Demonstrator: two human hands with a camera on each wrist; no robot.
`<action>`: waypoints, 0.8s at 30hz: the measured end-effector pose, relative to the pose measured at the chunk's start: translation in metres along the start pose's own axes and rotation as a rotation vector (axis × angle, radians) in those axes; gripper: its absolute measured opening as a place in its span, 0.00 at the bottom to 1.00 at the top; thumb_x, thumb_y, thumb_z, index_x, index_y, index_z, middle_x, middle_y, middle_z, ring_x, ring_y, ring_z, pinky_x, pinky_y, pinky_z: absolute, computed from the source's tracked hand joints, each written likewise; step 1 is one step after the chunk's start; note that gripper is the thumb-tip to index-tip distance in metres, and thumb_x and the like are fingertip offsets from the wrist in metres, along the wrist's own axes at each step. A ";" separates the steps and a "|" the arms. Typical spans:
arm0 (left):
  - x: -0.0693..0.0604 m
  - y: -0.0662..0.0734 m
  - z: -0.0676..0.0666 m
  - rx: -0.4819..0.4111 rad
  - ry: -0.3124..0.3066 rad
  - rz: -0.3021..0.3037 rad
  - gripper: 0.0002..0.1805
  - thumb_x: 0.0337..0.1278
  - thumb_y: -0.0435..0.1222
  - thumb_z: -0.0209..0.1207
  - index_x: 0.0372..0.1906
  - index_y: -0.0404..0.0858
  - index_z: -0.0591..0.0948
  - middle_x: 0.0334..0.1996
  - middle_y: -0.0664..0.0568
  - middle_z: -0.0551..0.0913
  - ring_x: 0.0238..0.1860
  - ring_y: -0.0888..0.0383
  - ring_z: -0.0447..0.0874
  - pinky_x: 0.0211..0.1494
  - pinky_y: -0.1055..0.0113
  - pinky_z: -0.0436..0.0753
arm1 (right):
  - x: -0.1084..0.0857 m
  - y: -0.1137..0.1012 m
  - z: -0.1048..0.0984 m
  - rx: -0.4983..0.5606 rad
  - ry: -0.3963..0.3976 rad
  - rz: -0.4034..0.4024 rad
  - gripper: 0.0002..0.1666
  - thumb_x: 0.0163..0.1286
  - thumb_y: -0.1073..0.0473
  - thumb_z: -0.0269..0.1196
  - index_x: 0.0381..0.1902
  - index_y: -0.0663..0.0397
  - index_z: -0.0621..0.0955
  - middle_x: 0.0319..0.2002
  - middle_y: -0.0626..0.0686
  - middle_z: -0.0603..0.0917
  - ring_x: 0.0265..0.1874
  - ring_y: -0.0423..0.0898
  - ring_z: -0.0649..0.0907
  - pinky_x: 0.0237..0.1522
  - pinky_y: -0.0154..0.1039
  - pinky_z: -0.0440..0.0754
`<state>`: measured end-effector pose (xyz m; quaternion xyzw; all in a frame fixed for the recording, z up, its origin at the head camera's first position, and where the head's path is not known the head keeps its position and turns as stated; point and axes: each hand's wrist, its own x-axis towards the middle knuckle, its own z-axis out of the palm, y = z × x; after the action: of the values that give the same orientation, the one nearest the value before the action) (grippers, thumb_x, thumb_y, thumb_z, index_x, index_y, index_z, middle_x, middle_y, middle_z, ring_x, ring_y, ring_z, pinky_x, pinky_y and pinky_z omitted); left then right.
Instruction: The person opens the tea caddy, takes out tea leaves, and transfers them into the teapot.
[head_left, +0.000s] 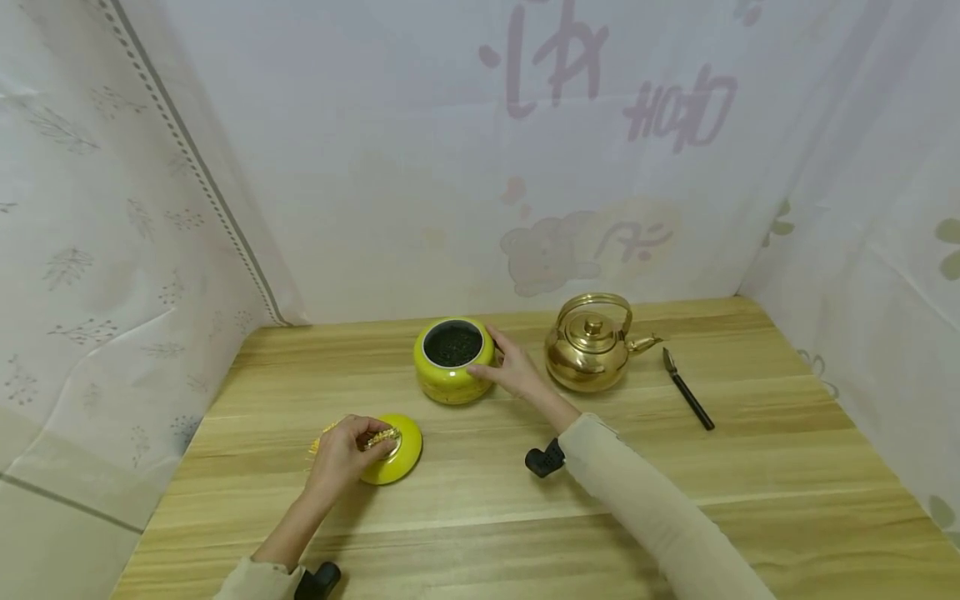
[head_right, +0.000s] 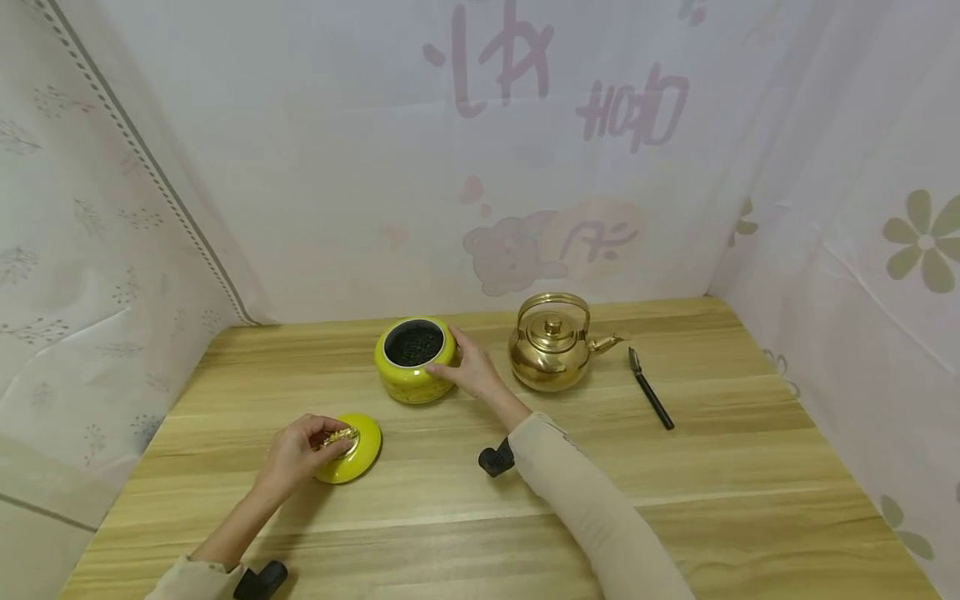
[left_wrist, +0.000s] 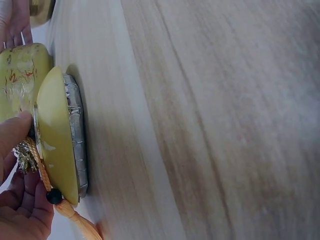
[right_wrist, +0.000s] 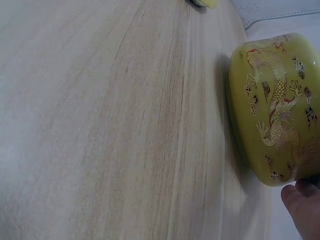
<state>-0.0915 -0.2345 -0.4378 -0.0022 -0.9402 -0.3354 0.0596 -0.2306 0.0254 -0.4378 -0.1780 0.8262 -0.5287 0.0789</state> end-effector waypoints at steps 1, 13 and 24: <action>0.000 0.000 0.000 0.003 -0.002 0.003 0.09 0.44 0.35 0.71 0.33 0.39 0.85 0.26 0.54 0.77 0.28 0.62 0.70 0.29 0.73 0.70 | 0.000 0.000 0.000 0.003 0.001 0.003 0.50 0.59 0.57 0.69 0.72 0.61 0.55 0.71 0.61 0.57 0.69 0.58 0.62 0.64 0.49 0.68; 0.001 0.002 -0.002 0.043 0.005 0.023 0.07 0.46 0.37 0.70 0.33 0.40 0.87 0.23 0.56 0.75 0.25 0.63 0.67 0.27 0.72 0.67 | 0.000 -0.001 0.000 0.022 0.008 -0.004 0.50 0.58 0.58 0.69 0.72 0.62 0.55 0.71 0.62 0.58 0.68 0.59 0.62 0.65 0.50 0.67; 0.006 0.004 -0.004 -0.003 0.052 0.055 0.06 0.44 0.35 0.70 0.31 0.40 0.87 0.26 0.54 0.82 0.27 0.63 0.75 0.30 0.73 0.75 | -0.002 -0.002 0.000 0.073 -0.003 0.005 0.51 0.59 0.59 0.69 0.73 0.62 0.54 0.72 0.61 0.55 0.68 0.59 0.63 0.66 0.48 0.65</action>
<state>-0.0970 -0.2345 -0.4317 -0.0192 -0.9373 -0.3352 0.0931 -0.2279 0.0253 -0.4360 -0.1738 0.8068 -0.5579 0.0876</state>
